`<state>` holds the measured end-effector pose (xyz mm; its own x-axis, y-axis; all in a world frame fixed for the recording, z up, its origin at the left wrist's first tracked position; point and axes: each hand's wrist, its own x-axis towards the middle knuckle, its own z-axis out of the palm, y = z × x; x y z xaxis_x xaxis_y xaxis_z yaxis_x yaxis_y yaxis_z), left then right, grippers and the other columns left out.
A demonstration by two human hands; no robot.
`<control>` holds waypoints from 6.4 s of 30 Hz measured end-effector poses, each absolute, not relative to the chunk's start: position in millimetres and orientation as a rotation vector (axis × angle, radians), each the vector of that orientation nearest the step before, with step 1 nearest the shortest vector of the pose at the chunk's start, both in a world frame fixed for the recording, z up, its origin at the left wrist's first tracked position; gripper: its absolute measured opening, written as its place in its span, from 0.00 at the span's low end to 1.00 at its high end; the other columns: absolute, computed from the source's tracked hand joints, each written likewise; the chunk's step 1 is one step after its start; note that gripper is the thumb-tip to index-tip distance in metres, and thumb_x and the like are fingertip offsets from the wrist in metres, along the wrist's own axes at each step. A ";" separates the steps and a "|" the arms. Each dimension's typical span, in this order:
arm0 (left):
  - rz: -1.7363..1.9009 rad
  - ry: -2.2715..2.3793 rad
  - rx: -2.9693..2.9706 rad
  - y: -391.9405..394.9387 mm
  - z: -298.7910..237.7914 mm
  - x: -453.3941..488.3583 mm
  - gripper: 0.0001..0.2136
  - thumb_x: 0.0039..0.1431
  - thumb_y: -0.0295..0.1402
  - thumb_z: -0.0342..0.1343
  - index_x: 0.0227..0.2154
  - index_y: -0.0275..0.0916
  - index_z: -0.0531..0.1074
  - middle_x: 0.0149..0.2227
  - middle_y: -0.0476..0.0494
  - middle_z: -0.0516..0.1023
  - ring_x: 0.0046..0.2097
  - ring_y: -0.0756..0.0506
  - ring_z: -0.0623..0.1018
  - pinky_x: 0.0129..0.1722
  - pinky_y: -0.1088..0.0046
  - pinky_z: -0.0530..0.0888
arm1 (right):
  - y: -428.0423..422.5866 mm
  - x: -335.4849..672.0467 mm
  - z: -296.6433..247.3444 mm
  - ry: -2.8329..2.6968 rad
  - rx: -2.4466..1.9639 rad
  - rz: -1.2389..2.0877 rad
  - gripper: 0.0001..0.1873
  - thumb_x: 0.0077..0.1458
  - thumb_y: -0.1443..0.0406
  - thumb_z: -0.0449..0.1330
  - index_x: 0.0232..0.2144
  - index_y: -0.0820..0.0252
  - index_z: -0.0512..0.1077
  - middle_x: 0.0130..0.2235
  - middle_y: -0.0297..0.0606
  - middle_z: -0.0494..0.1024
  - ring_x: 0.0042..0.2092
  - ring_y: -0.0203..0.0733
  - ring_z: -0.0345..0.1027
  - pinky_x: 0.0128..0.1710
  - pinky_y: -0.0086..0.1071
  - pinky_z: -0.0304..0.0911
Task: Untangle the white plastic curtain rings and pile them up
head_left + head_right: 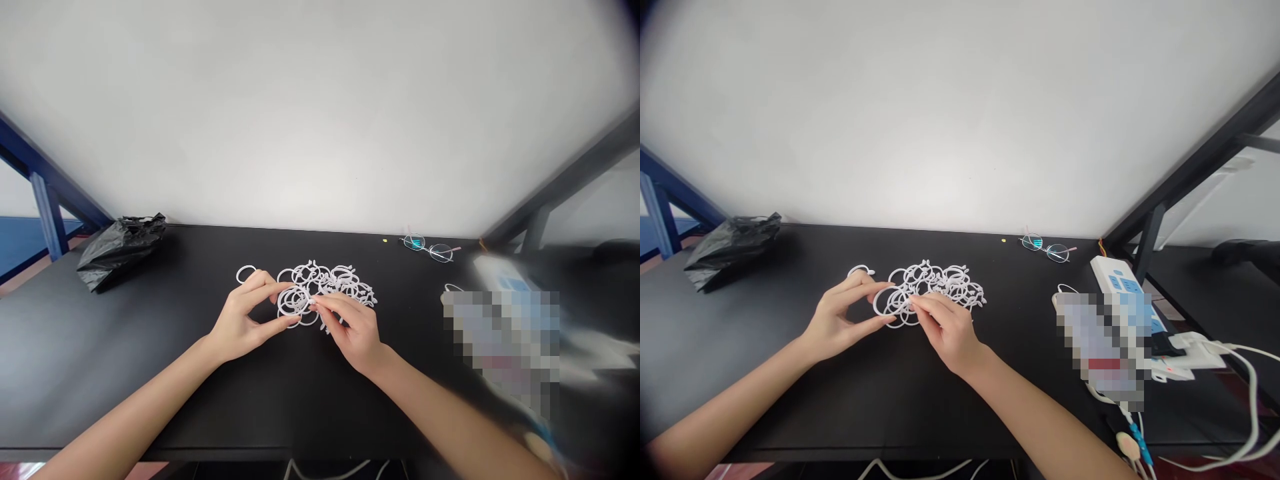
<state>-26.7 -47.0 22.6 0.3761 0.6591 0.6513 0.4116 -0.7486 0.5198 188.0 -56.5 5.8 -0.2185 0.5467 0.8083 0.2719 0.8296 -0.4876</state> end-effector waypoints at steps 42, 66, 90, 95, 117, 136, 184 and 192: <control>0.586 1.934 2.563 1.6 -3.8 -88.1 0.20 0.62 0.46 0.52 0.42 0.35 0.78 0.37 0.38 0.74 0.40 0.37 0.74 0.40 0.60 0.72 | -52.6 193.2 13.0 -1.723 -0.704 0.246 0.14 0.60 0.75 0.57 0.45 0.58 0.77 0.34 0.39 0.82 0.33 0.39 0.78 0.33 0.33 0.77; 0.791 1.231 2.681 -16.4 5.0 -53.7 0.10 0.68 0.33 0.49 0.44 0.40 0.75 0.40 0.40 0.73 0.41 0.43 0.74 0.42 0.63 0.74 | -51.4 193.4 11.7 -1.723 -0.720 0.251 0.14 0.61 0.75 0.57 0.45 0.57 0.77 0.34 0.39 0.82 0.33 0.40 0.77 0.34 0.34 0.76; 0.865 1.231 2.224 -13.9 -9.8 -38.2 0.11 0.67 0.35 0.48 0.33 0.39 0.73 0.30 0.48 0.68 0.34 0.47 0.70 0.36 0.70 0.70 | -50.3 193.5 10.0 -1.733 -0.704 0.238 0.16 0.59 0.77 0.57 0.45 0.59 0.76 0.34 0.39 0.81 0.34 0.39 0.77 0.36 0.33 0.75; 0.828 1.249 2.259 -13.9 -11.1 -38.6 0.10 0.66 0.37 0.51 0.34 0.39 0.75 0.34 0.45 0.71 0.36 0.46 0.73 0.38 0.69 0.72 | -50.6 193.4 12.3 -1.736 -0.706 0.243 0.14 0.60 0.77 0.57 0.44 0.59 0.76 0.33 0.40 0.81 0.33 0.39 0.77 0.35 0.33 0.75; 0.858 1.231 2.311 -12.6 -11.6 -45.5 0.10 0.65 0.33 0.49 0.41 0.38 0.74 0.38 0.42 0.75 0.39 0.45 0.76 0.40 0.68 0.75 | -52.0 191.3 8.3 -1.777 -0.715 0.281 0.12 0.61 0.73 0.57 0.43 0.58 0.76 0.34 0.41 0.81 0.33 0.39 0.75 0.32 0.33 0.74; 1.093 0.929 2.628 -49.7 12.0 -25.5 0.09 0.67 0.24 0.50 0.47 0.39 0.68 0.41 0.41 0.73 0.40 0.47 0.75 0.39 0.72 0.75 | -50.1 194.4 8.6 -1.766 -0.810 0.481 0.16 0.63 0.68 0.56 0.53 0.58 0.71 0.42 0.43 0.79 0.37 0.39 0.76 0.35 0.33 0.76; 1.186 0.921 1.786 -58.4 16.2 -11.7 0.17 0.50 0.43 0.69 0.38 0.37 0.78 0.22 0.53 0.61 0.25 0.52 0.63 0.25 0.74 0.65 | -72.0 179.7 17.2 -1.637 -0.672 0.641 0.08 0.55 0.74 0.64 0.34 0.56 0.79 0.32 0.36 0.84 0.31 0.40 0.79 0.31 0.33 0.76; 1.215 0.876 1.817 -58.5 19.6 -12.3 0.09 0.52 0.35 0.67 0.33 0.36 0.76 0.20 0.57 0.57 0.23 0.54 0.61 0.23 0.78 0.62 | -74.0 176.1 16.3 -1.643 -0.665 0.707 0.07 0.57 0.73 0.62 0.33 0.57 0.78 0.30 0.36 0.82 0.30 0.38 0.78 0.31 0.31 0.75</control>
